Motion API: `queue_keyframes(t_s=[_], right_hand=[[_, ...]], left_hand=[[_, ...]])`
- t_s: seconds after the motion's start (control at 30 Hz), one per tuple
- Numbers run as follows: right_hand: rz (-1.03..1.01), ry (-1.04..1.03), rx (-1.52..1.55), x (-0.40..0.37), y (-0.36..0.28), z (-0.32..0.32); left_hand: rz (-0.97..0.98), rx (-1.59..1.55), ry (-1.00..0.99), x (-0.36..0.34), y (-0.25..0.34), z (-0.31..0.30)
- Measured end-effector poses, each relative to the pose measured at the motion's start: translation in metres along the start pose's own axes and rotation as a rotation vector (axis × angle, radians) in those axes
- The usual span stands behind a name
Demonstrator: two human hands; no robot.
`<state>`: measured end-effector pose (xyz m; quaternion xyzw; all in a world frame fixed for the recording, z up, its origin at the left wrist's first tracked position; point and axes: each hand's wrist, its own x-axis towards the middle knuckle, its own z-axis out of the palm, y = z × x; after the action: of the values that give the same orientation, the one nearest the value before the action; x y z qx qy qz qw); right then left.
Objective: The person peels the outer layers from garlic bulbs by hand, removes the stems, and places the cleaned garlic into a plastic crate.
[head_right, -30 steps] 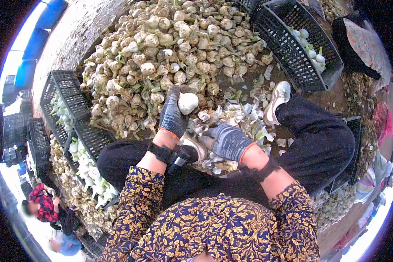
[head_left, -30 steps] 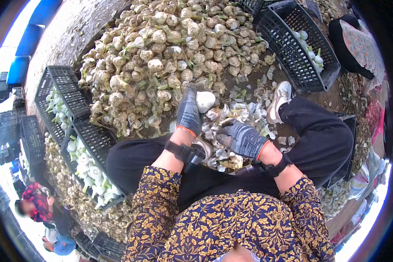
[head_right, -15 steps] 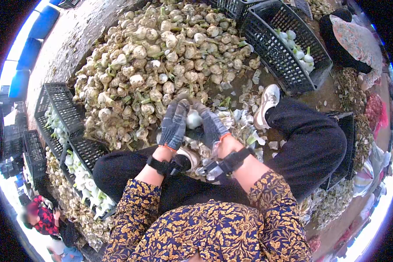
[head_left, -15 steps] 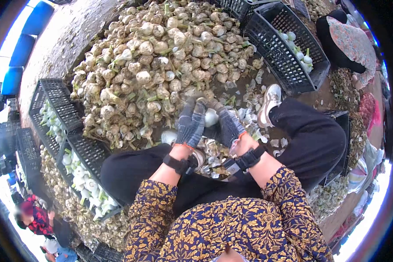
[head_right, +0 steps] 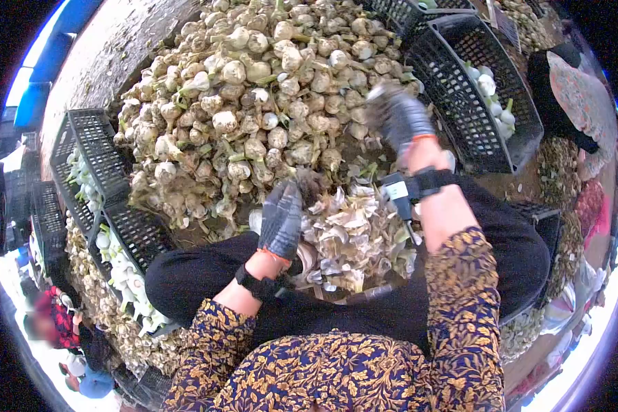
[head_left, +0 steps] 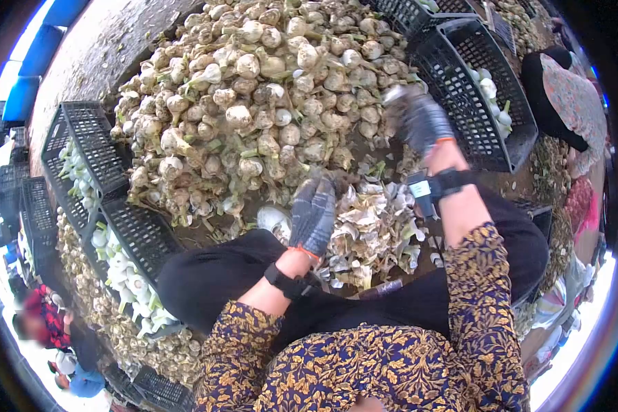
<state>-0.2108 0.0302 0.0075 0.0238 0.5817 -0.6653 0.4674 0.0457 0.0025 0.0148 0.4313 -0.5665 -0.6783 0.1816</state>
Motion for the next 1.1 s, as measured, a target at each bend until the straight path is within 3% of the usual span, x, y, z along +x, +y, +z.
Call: queue_keyframes(t_s=[0.03,0.1,0.13,0.17,0.2,0.23,0.3,0.37,0.43,0.5,0.53,0.57,0.63,0.7,0.73,0.77,0.87,0.9,0.93,0.97,1.03,1.07,1.1], right_hand=[[0.191,0.056,-0.223,0.001,0.013,0.023],[0.240,0.043,-0.649,0.024,0.049,0.043],[0.055,0.011,-0.857,0.090,0.111,0.006],[0.066,0.130,-0.848,0.094,0.125,0.015],[0.189,0.180,-0.779,0.098,0.132,0.026],[0.311,0.227,-0.710,0.099,0.133,0.037],[0.279,0.212,-0.823,0.119,0.151,0.038],[0.480,0.145,-0.269,0.114,0.156,0.037],[0.480,0.083,-0.195,0.094,0.138,0.037],[0.149,0.093,-0.526,0.048,0.109,0.054],[0.166,0.119,-0.465,0.057,0.113,0.042],[-0.335,0.107,-0.931,0.010,0.093,0.059],[-0.720,-0.095,-0.960,-0.014,0.094,0.048],[-0.746,-0.187,-1.026,-0.045,0.096,0.050],[-0.866,-0.278,-1.096,-0.068,0.087,0.055],[-0.835,-0.297,-1.158,-0.085,0.085,0.062],[-1.009,-0.269,-1.364,-0.115,0.087,0.066],[-0.867,-0.264,-1.082,-0.125,0.086,0.066],[-0.722,-0.259,-0.802,-0.132,0.085,0.066],[-0.730,-0.256,-0.802,-0.132,0.085,0.058],[-0.402,-0.251,-0.560,-0.129,0.085,0.033],[-0.230,-0.205,-0.666,-0.127,0.084,0.028],[-0.234,-0.199,-0.665,-0.127,0.085,0.029]], left_hand=[[0.006,0.017,0.027,0.002,-0.018,0.002],[-0.033,0.013,0.045,-0.001,0.000,-0.001],[-0.078,0.114,0.037,-0.001,0.007,-0.004],[-0.126,0.216,0.029,-0.003,0.009,-0.007],[0.255,0.523,0.155,-0.003,0.002,-0.008],[0.248,0.528,0.164,0.000,-0.004,-0.007],[-0.127,-0.125,0.053,0.004,-0.005,-0.008],[-0.111,-0.072,0.022,0.004,-0.002,-0.009],[-0.057,-0.125,0.017,0.006,0.004,-0.006],[-0.084,-0.191,0.068,0.009,0.001,-0.001],[-0.128,-0.258,0.064,0.010,0.011,-0.002],[-0.171,-0.325,0.062,0.012,0.017,-0.003],[-0.105,-0.284,0.063,0.017,-0.001,-0.003],[0.009,-0.038,0.206,0.018,0.003,-0.002],[0.017,-0.035,0.203,0.017,0.004,-0.002],[-0.032,-0.106,0.163,0.017,0.006,-0.002],[-0.184,-0.355,0.070,0.029,-0.014,-0.003],[-0.176,-0.354,0.064,0.032,-0.023,-0.008],[-0.046,-0.218,0.075,0.033,-0.025,-0.014],[0.083,-0.083,0.087,0.034,-0.028,-0.017],[0.066,-0.149,0.090,0.026,-0.017,-0.014],[0.042,-0.214,0.094,0.022,-0.010,-0.013],[0.018,-0.279,0.098,0.021,-0.006,-0.011]])
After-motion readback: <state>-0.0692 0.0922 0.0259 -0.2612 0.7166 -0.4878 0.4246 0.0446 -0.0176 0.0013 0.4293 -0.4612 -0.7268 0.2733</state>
